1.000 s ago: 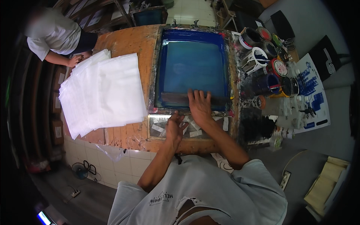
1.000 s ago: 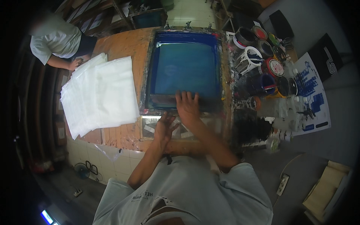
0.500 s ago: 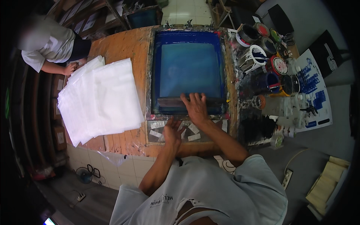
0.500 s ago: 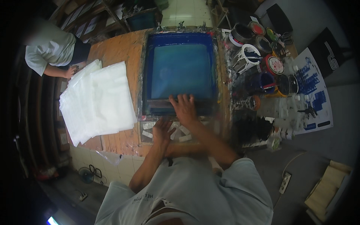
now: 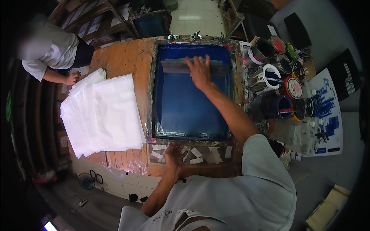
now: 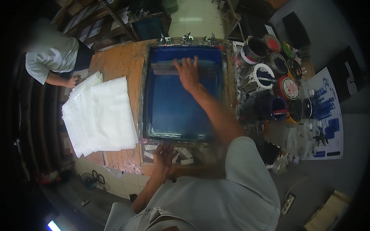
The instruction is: The person repeatedly places white plastic bags under a screen printing frame, uses a squeegee to apply blue ink, and stacks the printed bags. The process is continuous and repetitive throughout the clip.
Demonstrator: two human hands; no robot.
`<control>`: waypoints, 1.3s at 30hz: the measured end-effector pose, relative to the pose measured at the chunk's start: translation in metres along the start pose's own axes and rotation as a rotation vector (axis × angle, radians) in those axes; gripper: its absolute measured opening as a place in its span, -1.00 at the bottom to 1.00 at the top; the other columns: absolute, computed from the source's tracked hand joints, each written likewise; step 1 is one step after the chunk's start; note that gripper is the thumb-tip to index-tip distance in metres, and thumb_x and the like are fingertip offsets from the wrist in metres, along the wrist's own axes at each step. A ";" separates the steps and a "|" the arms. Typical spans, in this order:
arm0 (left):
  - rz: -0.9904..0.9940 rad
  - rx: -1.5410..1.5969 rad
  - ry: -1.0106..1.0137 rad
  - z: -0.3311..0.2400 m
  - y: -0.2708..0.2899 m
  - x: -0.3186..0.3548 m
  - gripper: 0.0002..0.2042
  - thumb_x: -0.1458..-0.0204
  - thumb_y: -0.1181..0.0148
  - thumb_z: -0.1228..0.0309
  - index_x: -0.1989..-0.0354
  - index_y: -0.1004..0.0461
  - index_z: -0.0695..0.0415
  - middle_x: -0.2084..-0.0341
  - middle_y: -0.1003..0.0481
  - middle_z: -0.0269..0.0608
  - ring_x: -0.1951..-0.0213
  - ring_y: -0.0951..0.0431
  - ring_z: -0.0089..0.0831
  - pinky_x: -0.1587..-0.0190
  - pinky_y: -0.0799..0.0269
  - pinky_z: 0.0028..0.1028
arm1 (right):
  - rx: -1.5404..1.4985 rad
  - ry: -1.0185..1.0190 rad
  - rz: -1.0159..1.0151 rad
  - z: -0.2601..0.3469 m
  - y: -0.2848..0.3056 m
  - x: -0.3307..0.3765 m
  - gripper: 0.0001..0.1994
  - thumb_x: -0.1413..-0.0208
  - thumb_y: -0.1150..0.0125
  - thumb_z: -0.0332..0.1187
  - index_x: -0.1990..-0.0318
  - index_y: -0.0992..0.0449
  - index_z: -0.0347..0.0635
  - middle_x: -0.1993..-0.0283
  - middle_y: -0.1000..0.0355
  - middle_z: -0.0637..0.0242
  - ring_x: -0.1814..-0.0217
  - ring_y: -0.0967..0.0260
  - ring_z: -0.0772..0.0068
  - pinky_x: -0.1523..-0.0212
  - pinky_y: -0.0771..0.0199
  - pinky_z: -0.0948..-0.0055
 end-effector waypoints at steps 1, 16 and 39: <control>0.006 0.006 -0.002 -0.001 -0.001 0.001 -0.51 -0.14 -0.15 0.20 -0.21 -0.29 0.12 -0.09 -0.30 -0.05 -0.15 -0.34 -0.15 -0.28 -0.27 0.12 | 0.001 -0.006 0.000 -0.008 -0.005 -0.013 -0.36 0.03 -0.42 -0.50 -0.28 -0.39 -0.01 0.07 -0.39 0.18 -0.13 -0.33 0.12 -0.41 0.00 -0.30; -0.031 0.062 -0.024 0.005 0.011 -0.001 -0.80 -0.18 -0.20 0.28 0.10 -0.40 0.03 0.19 -0.40 -0.22 0.05 -0.45 -0.27 -0.16 -0.40 0.13 | 0.021 -0.042 -0.021 -0.040 -0.011 -0.070 -0.45 -0.06 -0.29 -0.59 -0.24 -0.42 0.03 0.09 -0.38 0.18 -0.07 -0.32 0.12 -0.16 -0.20 0.03; 0.261 -0.049 -0.096 -0.051 -0.012 0.031 -0.76 -0.13 -0.39 0.32 0.18 -0.45 0.11 0.29 -0.57 -0.18 0.13 -0.64 -0.10 -0.15 -0.48 0.02 | -0.238 -0.064 0.360 0.115 0.193 0.117 -0.53 -0.09 -0.27 -0.54 -0.18 -0.37 -0.05 0.09 -0.37 0.16 -0.05 -0.34 0.05 -0.05 -0.18 0.00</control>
Point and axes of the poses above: each hand's wrist, its own x-axis away from the middle knuckle, its own y-axis out of the back of the hand, z = x × y, the point moved 1 cm from there along -x, towards the middle knuckle
